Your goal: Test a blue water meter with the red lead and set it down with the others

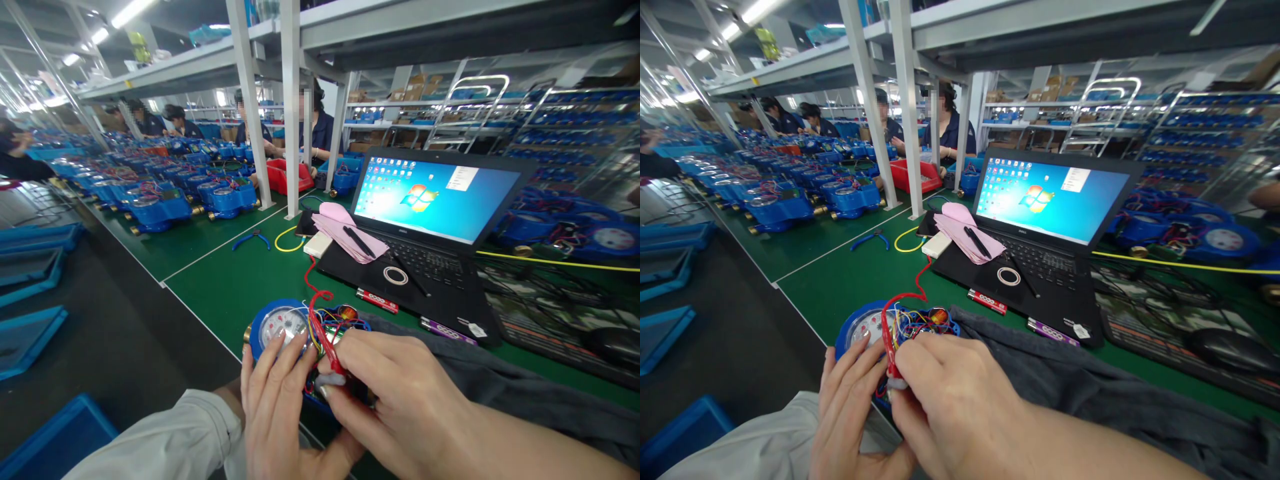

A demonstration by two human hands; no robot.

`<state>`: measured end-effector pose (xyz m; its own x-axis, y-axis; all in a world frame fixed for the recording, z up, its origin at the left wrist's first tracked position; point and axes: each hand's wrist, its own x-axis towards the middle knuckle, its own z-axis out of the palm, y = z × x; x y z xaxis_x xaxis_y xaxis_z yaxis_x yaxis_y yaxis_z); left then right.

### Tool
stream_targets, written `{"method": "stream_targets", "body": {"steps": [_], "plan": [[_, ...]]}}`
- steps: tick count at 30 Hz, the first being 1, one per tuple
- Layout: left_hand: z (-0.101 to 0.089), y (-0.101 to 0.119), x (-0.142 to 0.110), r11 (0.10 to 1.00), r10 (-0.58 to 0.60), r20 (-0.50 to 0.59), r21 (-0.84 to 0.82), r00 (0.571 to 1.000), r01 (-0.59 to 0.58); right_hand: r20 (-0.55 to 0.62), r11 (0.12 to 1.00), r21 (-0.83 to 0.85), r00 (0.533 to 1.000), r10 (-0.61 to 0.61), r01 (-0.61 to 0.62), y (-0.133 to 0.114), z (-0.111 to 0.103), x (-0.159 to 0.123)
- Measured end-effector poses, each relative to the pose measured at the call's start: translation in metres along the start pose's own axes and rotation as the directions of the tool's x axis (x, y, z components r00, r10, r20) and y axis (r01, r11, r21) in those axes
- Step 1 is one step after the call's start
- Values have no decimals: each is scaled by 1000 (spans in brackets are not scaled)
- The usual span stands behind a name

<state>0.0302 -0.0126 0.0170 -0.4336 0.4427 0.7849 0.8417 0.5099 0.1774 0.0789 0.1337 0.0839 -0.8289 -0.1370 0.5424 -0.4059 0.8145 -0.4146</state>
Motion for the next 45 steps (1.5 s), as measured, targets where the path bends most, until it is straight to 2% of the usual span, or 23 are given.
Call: {"method": "stream_targets", "body": {"steps": [11, 45], "plan": [[1, 0, 1, 1000, 0, -8, -1, 1000, 0, -20, 1000, -6, 1000, -11, 11, 0, -1, 3], [0, 0, 1, 1000, 21, -4, 22, 1000, -21, 21, 1000, 11, 1000, 11, -11, 2, -2, 3]]}}
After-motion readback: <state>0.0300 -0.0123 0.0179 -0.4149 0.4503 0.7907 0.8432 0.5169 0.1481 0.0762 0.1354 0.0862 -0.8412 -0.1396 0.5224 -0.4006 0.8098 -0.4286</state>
